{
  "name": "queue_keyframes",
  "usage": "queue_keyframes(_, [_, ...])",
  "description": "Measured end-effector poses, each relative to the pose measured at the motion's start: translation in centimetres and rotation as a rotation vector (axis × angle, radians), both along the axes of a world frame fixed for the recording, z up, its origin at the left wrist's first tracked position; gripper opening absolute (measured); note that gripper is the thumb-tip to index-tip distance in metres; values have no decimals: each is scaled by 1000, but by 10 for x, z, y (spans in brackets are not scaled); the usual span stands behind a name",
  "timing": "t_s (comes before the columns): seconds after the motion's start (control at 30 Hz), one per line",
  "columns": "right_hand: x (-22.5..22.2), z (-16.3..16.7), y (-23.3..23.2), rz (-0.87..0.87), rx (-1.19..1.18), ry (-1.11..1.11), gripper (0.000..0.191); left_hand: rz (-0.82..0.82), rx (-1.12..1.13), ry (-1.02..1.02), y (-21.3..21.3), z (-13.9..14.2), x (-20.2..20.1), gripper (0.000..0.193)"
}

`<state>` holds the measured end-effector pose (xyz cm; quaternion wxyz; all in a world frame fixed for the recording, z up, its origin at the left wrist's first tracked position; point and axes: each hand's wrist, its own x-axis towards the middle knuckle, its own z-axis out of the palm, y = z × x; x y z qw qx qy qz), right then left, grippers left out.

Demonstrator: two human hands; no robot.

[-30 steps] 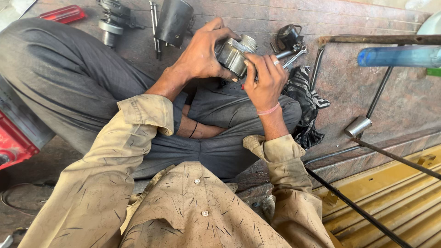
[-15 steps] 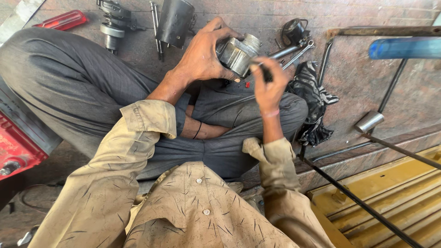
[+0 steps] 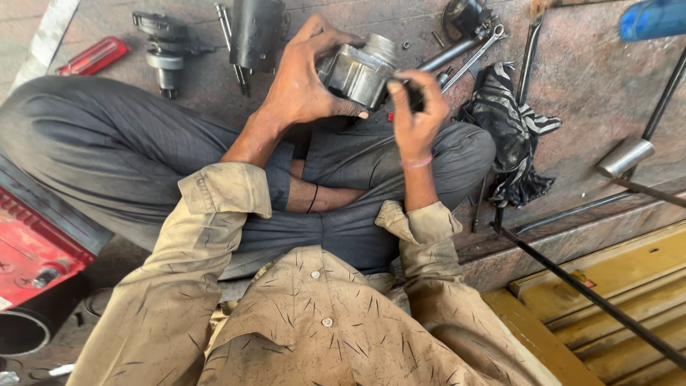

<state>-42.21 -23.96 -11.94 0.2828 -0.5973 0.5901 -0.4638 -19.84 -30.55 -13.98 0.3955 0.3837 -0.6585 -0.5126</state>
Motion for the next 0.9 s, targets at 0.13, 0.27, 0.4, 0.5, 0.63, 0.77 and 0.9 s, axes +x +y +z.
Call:
queue_keyframes(0.13, [5,6,5,163,-78,168,12,-41,11,106,-2,-1,-1,88])
queue_keyframes(0.27, [5,10,3,3,-8,101,12,-11,-46,25,-1,1,1,89])
queue_keyframes(0.4, [2,8,3,86,-58,99,9,-22,-9,-26,-2,4,1,90])
queue_keyframes(0.5, [-1,5,5,131,-74,175,14,-45,-25,64,-2,5,2,90])
queue_keyframes(0.63, [-3,0,0,8,-103,177,10,-49,13,47,0,6,1,88])
queue_keyframes(0.77, [-5,7,3,75,-114,221,11,-48,-25,19,-3,7,1,87])
queue_keyframes(0.9, [-8,17,4,62,-184,338,10,-36,-32,-16,-4,7,0,88])
